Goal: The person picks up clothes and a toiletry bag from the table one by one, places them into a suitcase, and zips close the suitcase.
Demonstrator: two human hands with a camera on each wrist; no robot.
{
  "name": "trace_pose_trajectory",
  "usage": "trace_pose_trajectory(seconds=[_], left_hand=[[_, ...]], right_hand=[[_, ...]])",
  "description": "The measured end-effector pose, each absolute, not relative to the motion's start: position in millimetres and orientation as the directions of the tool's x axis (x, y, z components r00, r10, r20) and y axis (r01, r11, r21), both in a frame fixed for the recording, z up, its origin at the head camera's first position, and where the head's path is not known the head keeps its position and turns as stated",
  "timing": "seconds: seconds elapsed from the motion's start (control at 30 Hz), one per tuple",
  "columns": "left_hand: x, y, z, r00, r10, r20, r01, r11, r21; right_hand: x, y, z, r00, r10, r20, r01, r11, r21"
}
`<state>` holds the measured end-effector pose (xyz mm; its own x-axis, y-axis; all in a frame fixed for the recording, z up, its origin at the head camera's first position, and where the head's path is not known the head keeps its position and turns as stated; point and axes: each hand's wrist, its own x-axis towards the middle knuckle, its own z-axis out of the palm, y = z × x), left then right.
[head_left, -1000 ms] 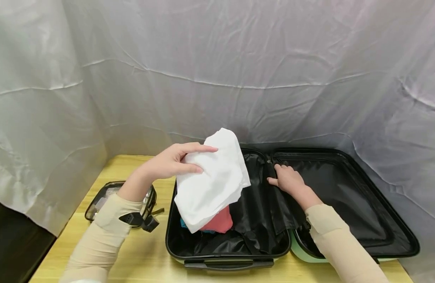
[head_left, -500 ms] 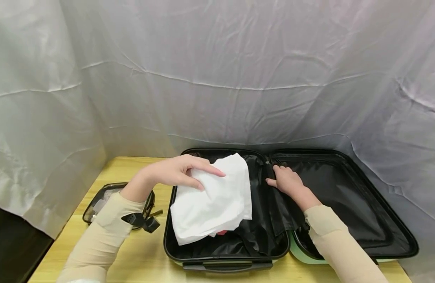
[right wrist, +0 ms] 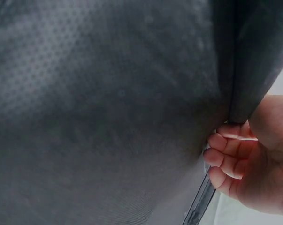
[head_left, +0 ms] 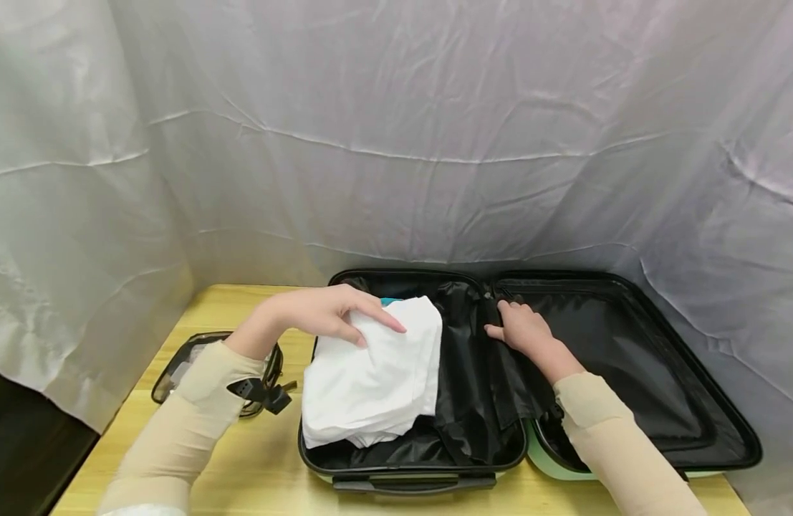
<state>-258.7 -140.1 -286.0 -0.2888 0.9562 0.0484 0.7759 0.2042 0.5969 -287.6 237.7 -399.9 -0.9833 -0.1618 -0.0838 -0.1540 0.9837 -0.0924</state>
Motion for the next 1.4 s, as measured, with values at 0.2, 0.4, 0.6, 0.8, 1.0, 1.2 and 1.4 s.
trace_pose_trajectory(seconds=[0.2,0.4,0.6,0.8,1.0,1.2,1.4], left_hand=[[-272,-137,-295,-0.349,0.936,0.045,0.795,0.27,0.543],[-281,-130,-304,-0.343,0.933,0.105,0.8,0.232,0.554],[-279,-127,-303,-0.337,0.931,0.139,0.77,0.188,0.61],[-284,-120,-304,-0.343,0.929,0.137,0.793,0.208,0.573],[-300,-114,-326,-0.428,0.893,0.137,0.783,0.29,0.55],[-311,-118,-347,-0.493,0.861,0.126,0.764,0.358,0.537],[-318,-124,-365,-0.546,0.829,0.124,0.743,0.41,0.528]], right_hand=[[-287,240,-399,-0.983,-0.153,-0.097,-0.144,0.985,-0.091],[-286,244,-400,-0.984,-0.153,-0.096,-0.145,0.986,-0.082],[-286,246,-404,-0.985,-0.16,-0.073,-0.154,0.985,-0.077],[-285,245,-402,-0.986,-0.154,-0.066,-0.148,0.986,-0.08],[-284,246,-400,-0.986,-0.147,-0.079,-0.14,0.986,-0.087],[-285,247,-400,-0.985,-0.136,-0.105,-0.126,0.988,-0.094],[-287,248,-400,-0.985,-0.136,-0.111,-0.126,0.988,-0.092]])
